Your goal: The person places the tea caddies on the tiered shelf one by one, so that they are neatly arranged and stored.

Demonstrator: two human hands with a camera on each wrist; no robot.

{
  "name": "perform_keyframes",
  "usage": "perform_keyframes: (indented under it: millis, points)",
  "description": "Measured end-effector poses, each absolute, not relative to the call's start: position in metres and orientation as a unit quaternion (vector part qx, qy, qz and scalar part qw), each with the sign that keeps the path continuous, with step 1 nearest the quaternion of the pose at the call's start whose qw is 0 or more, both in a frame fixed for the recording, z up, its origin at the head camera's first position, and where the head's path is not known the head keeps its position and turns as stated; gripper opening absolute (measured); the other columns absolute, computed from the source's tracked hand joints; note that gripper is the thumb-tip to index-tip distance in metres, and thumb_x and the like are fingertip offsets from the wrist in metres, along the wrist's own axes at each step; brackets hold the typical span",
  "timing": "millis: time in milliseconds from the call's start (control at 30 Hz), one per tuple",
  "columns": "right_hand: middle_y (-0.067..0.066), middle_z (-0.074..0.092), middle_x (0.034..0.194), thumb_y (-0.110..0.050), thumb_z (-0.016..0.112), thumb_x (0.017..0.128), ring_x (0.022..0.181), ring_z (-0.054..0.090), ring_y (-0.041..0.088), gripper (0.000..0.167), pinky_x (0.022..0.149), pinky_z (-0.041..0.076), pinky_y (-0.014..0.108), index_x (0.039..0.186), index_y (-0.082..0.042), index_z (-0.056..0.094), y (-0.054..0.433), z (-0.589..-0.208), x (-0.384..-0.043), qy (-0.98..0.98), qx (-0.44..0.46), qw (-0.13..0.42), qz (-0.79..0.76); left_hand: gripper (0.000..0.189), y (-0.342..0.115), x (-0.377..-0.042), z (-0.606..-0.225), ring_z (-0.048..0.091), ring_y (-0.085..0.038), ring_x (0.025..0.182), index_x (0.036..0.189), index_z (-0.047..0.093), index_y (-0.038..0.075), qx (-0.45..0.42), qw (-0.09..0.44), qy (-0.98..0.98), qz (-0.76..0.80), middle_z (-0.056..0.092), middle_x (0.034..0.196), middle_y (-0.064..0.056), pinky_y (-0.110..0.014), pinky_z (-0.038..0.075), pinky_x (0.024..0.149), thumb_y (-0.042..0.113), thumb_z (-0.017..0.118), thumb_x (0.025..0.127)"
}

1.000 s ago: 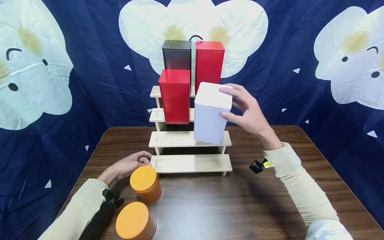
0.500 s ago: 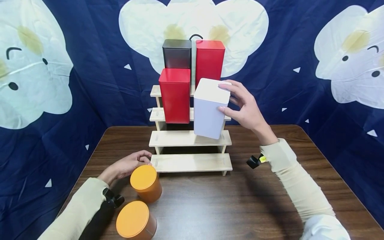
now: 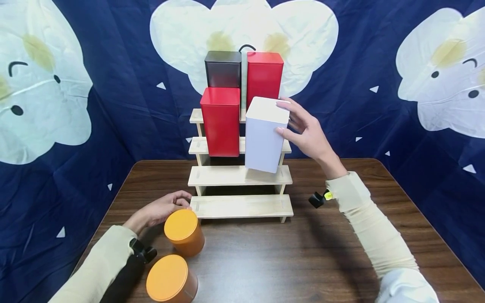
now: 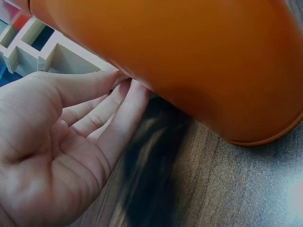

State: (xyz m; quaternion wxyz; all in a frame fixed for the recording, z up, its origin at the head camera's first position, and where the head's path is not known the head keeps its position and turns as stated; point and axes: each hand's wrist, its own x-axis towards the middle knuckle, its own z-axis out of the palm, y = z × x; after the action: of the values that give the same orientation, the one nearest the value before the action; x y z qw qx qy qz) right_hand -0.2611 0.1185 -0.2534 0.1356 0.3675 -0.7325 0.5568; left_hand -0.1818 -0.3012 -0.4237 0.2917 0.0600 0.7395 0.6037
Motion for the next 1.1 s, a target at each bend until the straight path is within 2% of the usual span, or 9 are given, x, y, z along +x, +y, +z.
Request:
perform_keyframes:
  millis: [233, 433, 667, 1100]
  points:
    - [0.008, 0.029, 0.156, -0.002, 0.065, 0.087, 0.136, 0.041, 0.025, 0.058, 0.109, 0.035, 0.036, 0.141, -0.005, 0.044, 0.114, -0.241, -0.251, -0.745, 0.347, 0.116, 0.558, 0.051, -0.300, -0.181, -0.424, 0.063, -0.018, 0.083, 0.134, 0.026, -0.008, 0.065, 0.289, 0.740, 0.604, 0.065, 0.093, -0.006, -0.030, 0.056, 0.072, 0.006, 0.054, 0.094]
    - [0.007, 0.027, 0.157, -0.001, 0.064, 0.088, 0.138, 0.039, 0.023, 0.058, 0.109, 0.035, 0.036, 0.142, -0.003, 0.042, 0.113, -0.236, -0.250, -0.746, 0.340, 0.117, 0.560, 0.050, -0.299, -0.181, -0.425, 0.063, -0.017, 0.083, 0.132, 0.027, -0.009, 0.067, 0.284, 0.742, 0.604, 0.064, 0.092, -0.006, -0.030, 0.055, 0.071, 0.005, 0.055, 0.093]
    - [0.008, 0.037, 0.152, -0.003, 0.063, 0.089, 0.137, 0.040, 0.019, 0.050, 0.106, 0.038, 0.039, 0.138, -0.001, 0.048, 0.113, -0.239, -0.254, -0.736, 0.319, 0.149, 0.577, 0.049, -0.300, -0.181, -0.424, 0.063, -0.018, 0.083, 0.132, 0.028, -0.010, 0.067, 0.282, 0.747, 0.598, 0.064, 0.092, -0.007, -0.030, 0.055, 0.072, 0.004, 0.054, 0.093]
    - [0.014, 0.044, 0.146, -0.003, 0.065, 0.088, 0.134, 0.044, 0.018, 0.045, 0.102, 0.043, 0.034, 0.131, 0.002, 0.053, 0.105, -0.242, -0.255, -0.734, 0.302, 0.206, 0.572, 0.047, -0.299, -0.180, -0.423, 0.063, -0.018, 0.083, 0.132, 0.027, -0.010, 0.071, 0.282, 0.744, 0.602, 0.064, 0.091, -0.006, -0.030, 0.055, 0.073, 0.003, 0.052, 0.094]
